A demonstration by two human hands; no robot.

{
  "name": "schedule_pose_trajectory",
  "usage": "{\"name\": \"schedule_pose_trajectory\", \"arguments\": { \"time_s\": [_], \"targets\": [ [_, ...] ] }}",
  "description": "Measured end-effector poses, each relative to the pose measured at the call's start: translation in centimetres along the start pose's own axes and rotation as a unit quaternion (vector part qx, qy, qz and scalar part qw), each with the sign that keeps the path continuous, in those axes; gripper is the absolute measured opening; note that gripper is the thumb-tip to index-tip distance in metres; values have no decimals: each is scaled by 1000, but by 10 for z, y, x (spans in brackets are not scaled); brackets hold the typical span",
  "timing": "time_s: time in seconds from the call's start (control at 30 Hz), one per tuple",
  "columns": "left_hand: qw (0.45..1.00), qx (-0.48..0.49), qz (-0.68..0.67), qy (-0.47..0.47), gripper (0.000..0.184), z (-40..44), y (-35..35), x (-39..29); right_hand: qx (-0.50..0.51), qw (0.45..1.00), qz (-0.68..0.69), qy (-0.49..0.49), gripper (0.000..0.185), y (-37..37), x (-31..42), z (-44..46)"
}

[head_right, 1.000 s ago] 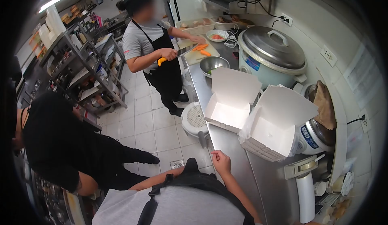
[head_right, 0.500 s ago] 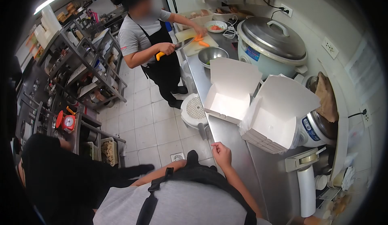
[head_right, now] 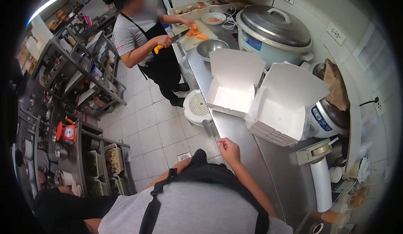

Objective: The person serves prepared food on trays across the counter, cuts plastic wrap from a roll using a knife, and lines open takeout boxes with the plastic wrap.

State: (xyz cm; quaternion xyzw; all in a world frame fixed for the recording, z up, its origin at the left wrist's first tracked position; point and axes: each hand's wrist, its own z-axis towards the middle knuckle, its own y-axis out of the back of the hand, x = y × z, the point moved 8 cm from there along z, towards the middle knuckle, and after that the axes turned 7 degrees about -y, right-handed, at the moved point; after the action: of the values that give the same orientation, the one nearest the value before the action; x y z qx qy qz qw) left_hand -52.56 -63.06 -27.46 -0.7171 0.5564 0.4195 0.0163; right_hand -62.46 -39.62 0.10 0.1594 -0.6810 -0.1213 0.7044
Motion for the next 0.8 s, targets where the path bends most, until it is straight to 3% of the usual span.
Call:
{"name": "schedule_pose_trajectory", "arguments": {
  "time_s": [0.53,0.8],
  "targets": [
    [1000,-8,7,-3,44,1,4,-1,12,1000,-25,1,10,-3,-2,2],
    [999,17,22,-26,43,6,10,11,-38,999,-38,-4,10,-1,2,-2]
  ]
}}
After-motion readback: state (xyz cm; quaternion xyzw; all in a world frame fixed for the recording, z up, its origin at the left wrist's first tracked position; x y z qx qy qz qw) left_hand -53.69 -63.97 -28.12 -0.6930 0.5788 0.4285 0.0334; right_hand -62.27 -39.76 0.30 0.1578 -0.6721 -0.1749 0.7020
